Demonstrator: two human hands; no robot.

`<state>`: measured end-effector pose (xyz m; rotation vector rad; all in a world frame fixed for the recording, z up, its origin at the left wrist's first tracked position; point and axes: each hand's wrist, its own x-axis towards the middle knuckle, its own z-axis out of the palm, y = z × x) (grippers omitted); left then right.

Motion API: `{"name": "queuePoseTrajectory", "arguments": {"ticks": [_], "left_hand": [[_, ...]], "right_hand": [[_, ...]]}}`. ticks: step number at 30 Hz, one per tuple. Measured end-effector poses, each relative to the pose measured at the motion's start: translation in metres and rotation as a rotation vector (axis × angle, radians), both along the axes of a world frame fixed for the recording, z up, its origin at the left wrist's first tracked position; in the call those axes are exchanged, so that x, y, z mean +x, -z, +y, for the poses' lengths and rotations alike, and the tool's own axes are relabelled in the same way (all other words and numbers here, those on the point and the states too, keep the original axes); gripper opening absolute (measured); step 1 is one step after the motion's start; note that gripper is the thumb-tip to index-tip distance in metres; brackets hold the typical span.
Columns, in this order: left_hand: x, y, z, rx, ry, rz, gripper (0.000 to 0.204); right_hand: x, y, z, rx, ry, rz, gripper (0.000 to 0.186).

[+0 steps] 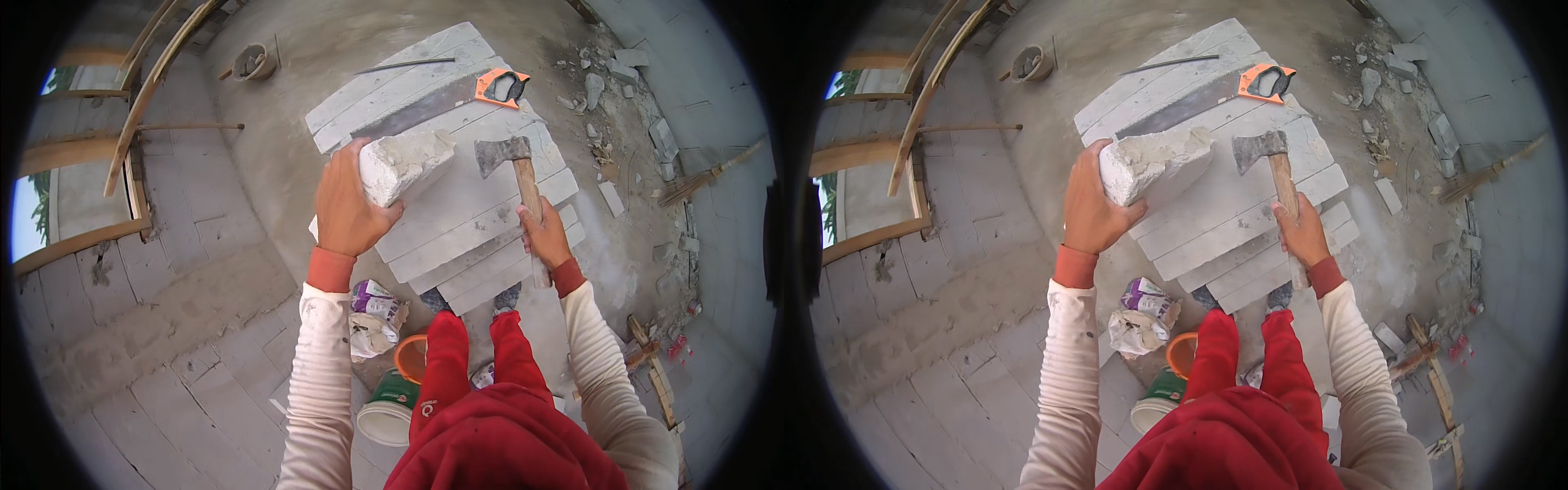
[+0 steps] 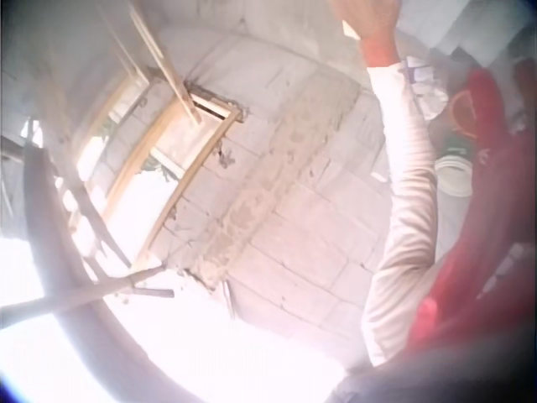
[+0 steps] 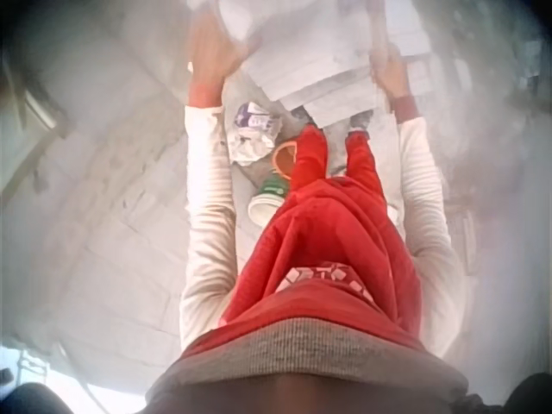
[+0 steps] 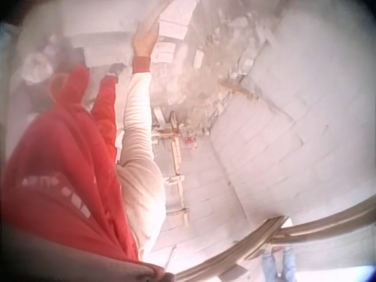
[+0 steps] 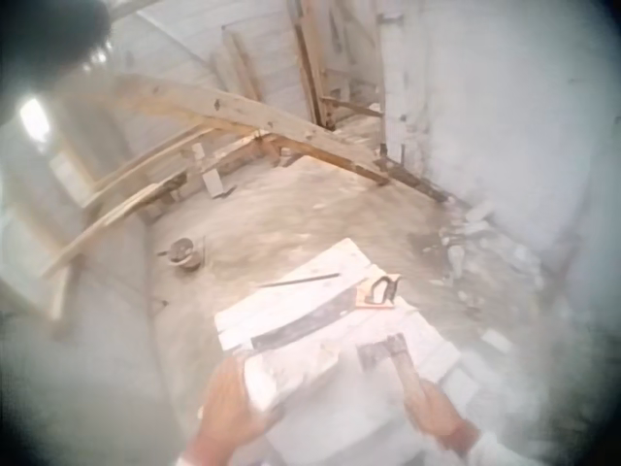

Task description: The person shapes a block using a small axe, lifts the block to place it on top of a wall, and then sweeps the concrete floor with a broom.

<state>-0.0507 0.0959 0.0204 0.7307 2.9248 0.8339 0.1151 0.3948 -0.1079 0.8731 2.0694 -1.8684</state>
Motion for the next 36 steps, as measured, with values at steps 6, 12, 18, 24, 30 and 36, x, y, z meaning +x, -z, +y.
{"name": "queuePoseTrajectory", "arguments": {"ticks": [6,12,18,24,30,36], "left_hand": [[-0.004,0.009,0.067,-0.076,0.143,0.016,0.084],[0.021,0.005,0.097,-0.206,0.234,0.034,0.072],[0.033,0.003,0.102,-0.223,0.206,0.096,0.069],[0.038,0.007,0.106,-0.239,0.197,0.141,0.071],[0.036,0.003,0.105,-0.236,0.179,0.142,0.067],[0.037,0.004,0.105,-0.230,0.191,0.141,0.068]], "right_hand": [[0.098,-0.043,-0.027,0.028,0.177,-0.010,0.023],[0.126,-0.096,-0.013,0.104,0.241,0.162,0.022],[0.087,-0.130,-0.009,0.243,0.146,0.370,0.025],[0.071,-0.149,-0.015,0.266,0.117,0.478,0.034],[0.068,-0.144,-0.030,0.316,0.075,0.455,0.038],[0.072,-0.125,-0.023,0.361,0.017,0.381,0.037]]}}
